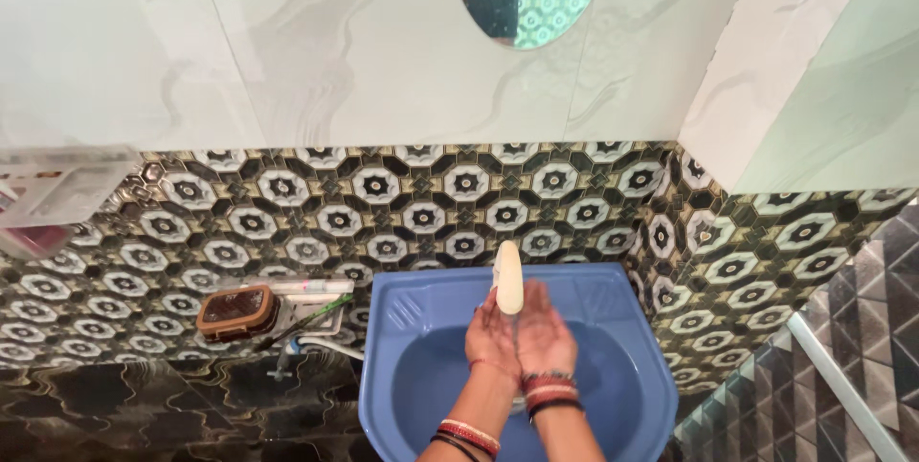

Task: The person washes their hands at a blue sink using a mug to scoop water from the tap. They rinse the mug and a toothbrush, then place them back on the counter.

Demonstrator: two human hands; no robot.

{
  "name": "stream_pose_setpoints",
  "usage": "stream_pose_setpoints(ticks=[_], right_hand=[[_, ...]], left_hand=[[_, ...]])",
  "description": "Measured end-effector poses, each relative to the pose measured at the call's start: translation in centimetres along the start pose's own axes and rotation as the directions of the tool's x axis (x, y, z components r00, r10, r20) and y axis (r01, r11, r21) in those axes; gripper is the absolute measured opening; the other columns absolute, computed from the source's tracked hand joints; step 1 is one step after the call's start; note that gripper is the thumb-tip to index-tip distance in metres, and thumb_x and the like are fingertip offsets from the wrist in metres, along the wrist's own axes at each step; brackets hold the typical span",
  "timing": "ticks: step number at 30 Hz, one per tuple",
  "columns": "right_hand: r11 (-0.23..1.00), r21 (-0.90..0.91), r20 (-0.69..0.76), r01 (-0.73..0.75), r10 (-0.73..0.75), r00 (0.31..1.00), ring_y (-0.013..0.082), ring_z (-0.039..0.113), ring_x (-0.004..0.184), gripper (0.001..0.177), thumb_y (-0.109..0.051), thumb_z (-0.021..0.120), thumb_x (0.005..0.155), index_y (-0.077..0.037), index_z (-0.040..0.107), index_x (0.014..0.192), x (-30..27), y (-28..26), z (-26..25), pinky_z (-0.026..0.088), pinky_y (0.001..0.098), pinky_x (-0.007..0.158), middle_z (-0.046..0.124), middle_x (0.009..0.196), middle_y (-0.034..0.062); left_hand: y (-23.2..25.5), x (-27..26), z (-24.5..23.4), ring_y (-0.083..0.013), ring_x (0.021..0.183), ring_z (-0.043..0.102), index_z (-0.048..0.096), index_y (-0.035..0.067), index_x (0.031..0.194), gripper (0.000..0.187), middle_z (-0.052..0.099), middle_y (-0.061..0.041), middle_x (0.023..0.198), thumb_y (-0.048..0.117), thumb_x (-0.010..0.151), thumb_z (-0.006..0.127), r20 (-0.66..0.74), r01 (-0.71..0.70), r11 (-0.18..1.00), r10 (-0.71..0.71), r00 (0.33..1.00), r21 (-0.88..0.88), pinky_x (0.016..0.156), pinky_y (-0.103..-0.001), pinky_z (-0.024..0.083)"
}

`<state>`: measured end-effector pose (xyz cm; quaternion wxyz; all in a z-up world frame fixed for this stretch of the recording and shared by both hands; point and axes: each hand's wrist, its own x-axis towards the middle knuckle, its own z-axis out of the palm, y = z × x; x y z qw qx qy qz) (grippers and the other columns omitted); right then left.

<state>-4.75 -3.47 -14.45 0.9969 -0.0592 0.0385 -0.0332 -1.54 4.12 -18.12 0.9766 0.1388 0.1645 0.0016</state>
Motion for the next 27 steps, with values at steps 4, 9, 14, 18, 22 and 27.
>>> stream_pose_setpoints(ticks=[4,9,14,18,22,27], right_hand=[[0.959,-0.272,0.152,-0.079,0.123,0.981,0.0311,0.063,0.128,0.039,-0.006,0.046,0.102,0.013,0.051,0.135,3.2,-3.0,10.3,0.047,0.0385,0.110,0.065,0.131,0.0258],[0.107,-0.992,-0.021,-0.065,0.366,0.931,0.0308,0.073,0.101,0.032,-0.015,0.054,0.099,0.009,0.071,0.111,6.4,-4.0,16.0,0.060,0.0415,0.097,0.076,0.108,0.0216],[-0.384,-0.824,0.258,0.417,0.400,0.880,0.0227,0.077,0.096,0.029,-0.015,0.054,0.094,-0.009,0.082,0.100,3.8,-2.7,12.2,0.061,0.0403,0.093,0.082,0.101,0.0095],[-0.570,-0.505,0.576,0.648,0.337,0.745,0.0284,0.049,0.130,0.029,-0.007,0.056,0.086,-0.012,0.083,0.098,-1.5,0.2,11.0,0.038,0.0496,0.109,0.070,0.133,0.0046],[-0.644,-0.572,0.540,0.508,0.170,0.824,0.0263,0.041,0.135,0.028,-0.015,0.055,0.094,-0.016,0.080,0.108,-0.3,0.9,12.7,0.032,0.0501,0.111,0.069,0.132,-0.0006],[-0.043,-0.964,0.262,0.264,0.033,0.964,0.0281,0.065,0.103,0.030,-0.026,0.053,0.104,-0.015,0.071,0.125,7.2,-1.4,6.6,0.053,0.0400,0.092,0.072,0.111,0.0126]], left_hand=[[-0.3,5.7,0.1,-0.0229,0.119,0.063,0.063,0.001,0.126,0.043,0.070,-0.010,0.128,0.026,0.105,0.035,0.029,0.120,0.991,-0.122,0.992,0.067,0.106,-0.034,0.045],[-0.7,8.5,-0.6,-0.0206,0.092,0.067,0.064,0.004,0.119,0.025,0.070,-0.009,0.105,0.019,0.104,0.051,0.015,0.239,0.956,-0.245,0.969,0.172,0.078,-0.033,0.056],[-0.5,7.1,1.1,-0.0190,0.096,0.069,0.062,0.006,0.122,0.026,0.070,-0.008,0.110,0.024,0.104,0.056,0.079,0.249,0.954,-0.264,0.961,0.165,0.079,-0.032,0.058],[0.7,3.4,3.5,-0.0193,0.109,0.066,0.057,0.012,0.129,0.035,0.066,-0.007,0.120,0.036,0.105,0.050,0.318,0.299,0.941,-0.336,0.887,0.160,0.091,-0.032,0.056],[2.8,-0.3,4.6,-0.0169,0.123,0.063,0.054,0.017,0.138,0.048,0.067,-0.002,0.132,0.047,0.102,0.044,0.090,0.301,0.833,-0.383,0.919,0.464,0.103,-0.032,0.051],[3.6,2.6,0.2,-0.0272,0.121,0.064,0.057,0.005,0.139,0.050,0.065,-0.013,0.136,0.038,0.102,0.049,0.158,0.295,0.856,-0.391,0.907,0.425,0.109,-0.042,0.052]])
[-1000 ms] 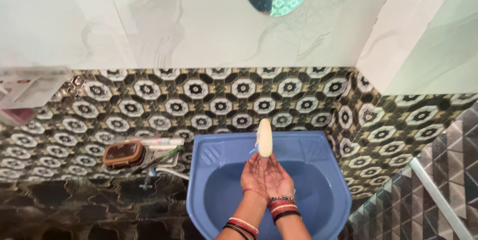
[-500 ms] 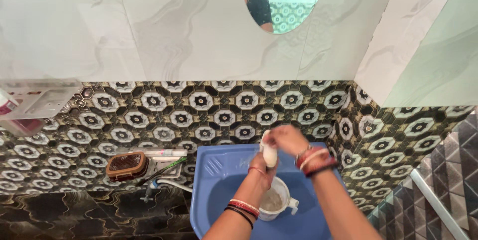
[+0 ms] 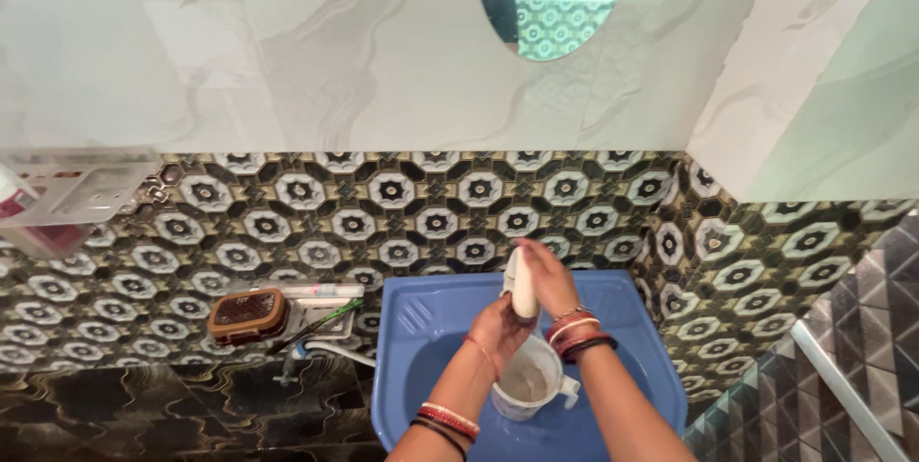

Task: The person washes their hands at a blue sink using a mug to scoop water from the tap. They rinse the mug and a toothbrush, then place them back on the counter.

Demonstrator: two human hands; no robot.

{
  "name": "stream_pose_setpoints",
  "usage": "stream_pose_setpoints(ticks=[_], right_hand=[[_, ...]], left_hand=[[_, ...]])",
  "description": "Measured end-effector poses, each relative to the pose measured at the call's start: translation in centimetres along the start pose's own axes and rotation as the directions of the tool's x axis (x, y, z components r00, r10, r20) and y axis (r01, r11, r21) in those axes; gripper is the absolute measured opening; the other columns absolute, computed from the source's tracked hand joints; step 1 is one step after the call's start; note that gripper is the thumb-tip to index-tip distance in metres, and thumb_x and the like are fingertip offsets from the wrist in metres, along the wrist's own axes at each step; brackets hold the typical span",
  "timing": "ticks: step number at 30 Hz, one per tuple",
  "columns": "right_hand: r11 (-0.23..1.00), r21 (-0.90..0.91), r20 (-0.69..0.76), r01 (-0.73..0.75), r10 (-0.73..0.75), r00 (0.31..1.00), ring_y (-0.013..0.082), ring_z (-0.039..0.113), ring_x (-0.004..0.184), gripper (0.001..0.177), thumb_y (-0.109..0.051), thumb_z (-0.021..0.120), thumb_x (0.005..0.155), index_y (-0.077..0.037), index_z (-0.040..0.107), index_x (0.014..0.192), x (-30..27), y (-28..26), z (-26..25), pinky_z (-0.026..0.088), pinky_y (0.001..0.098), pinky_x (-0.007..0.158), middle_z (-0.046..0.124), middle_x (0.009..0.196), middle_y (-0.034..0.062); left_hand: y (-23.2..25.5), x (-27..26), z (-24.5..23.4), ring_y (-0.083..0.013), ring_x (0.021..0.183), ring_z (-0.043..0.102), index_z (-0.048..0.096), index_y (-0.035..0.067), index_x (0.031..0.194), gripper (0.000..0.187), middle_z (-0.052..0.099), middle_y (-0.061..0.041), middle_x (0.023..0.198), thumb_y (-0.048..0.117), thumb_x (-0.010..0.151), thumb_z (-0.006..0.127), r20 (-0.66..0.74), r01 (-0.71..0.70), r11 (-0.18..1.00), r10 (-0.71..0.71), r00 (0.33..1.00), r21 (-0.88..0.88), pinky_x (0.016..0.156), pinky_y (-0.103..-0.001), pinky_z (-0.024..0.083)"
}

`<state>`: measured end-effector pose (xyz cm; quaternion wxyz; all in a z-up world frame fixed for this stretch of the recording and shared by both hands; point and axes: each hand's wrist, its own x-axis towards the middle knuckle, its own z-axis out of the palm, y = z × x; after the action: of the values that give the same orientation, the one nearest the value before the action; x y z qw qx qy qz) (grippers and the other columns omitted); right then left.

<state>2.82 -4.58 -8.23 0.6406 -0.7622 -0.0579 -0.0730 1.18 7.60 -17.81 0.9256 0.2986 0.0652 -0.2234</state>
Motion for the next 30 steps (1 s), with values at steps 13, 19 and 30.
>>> stream_pose_setpoints(ticks=[13,19,30], right_hand=[[0.718,-0.696,0.141,-0.003,0.142,0.980,0.0240,0.074,0.091,0.028,-0.041,0.076,0.083,-0.018,0.078,0.098,-9.0,13.9,1.4,0.059,0.0379,0.085,0.077,0.093,0.0059],[0.544,-0.827,0.119,0.141,-0.075,0.990,0.0463,0.037,0.137,0.069,-0.040,0.103,0.044,-0.025,0.078,0.107,-14.6,6.7,-0.7,0.036,0.0567,0.105,0.049,0.146,0.0209],[0.455,-0.889,0.017,-0.048,0.138,0.990,0.0299,0.065,0.117,0.028,-0.008,0.070,0.076,-0.030,0.080,0.091,-14.7,13.4,-2.4,0.052,0.0458,0.102,0.072,0.114,0.0049]], left_hand=[[5.2,-17.2,-4.4,-0.0251,0.154,0.026,0.066,0.024,0.134,0.043,0.049,0.004,0.154,0.031,0.092,0.065,-0.212,0.371,-0.137,0.621,0.754,0.919,0.127,-0.040,0.024],[6.0,-20.9,-7.4,-0.0224,0.158,-0.005,0.005,0.026,0.164,0.080,-0.003,0.007,0.172,0.036,0.102,0.053,-0.234,0.432,-0.504,0.409,0.882,0.748,0.128,-0.048,0.001],[4.9,-20.6,-9.0,-0.0220,0.157,-0.005,0.004,0.019,0.164,0.075,-0.002,0.002,0.172,0.037,0.103,0.044,-0.109,0.391,-0.614,0.444,0.889,0.685,0.127,-0.048,-0.001]])
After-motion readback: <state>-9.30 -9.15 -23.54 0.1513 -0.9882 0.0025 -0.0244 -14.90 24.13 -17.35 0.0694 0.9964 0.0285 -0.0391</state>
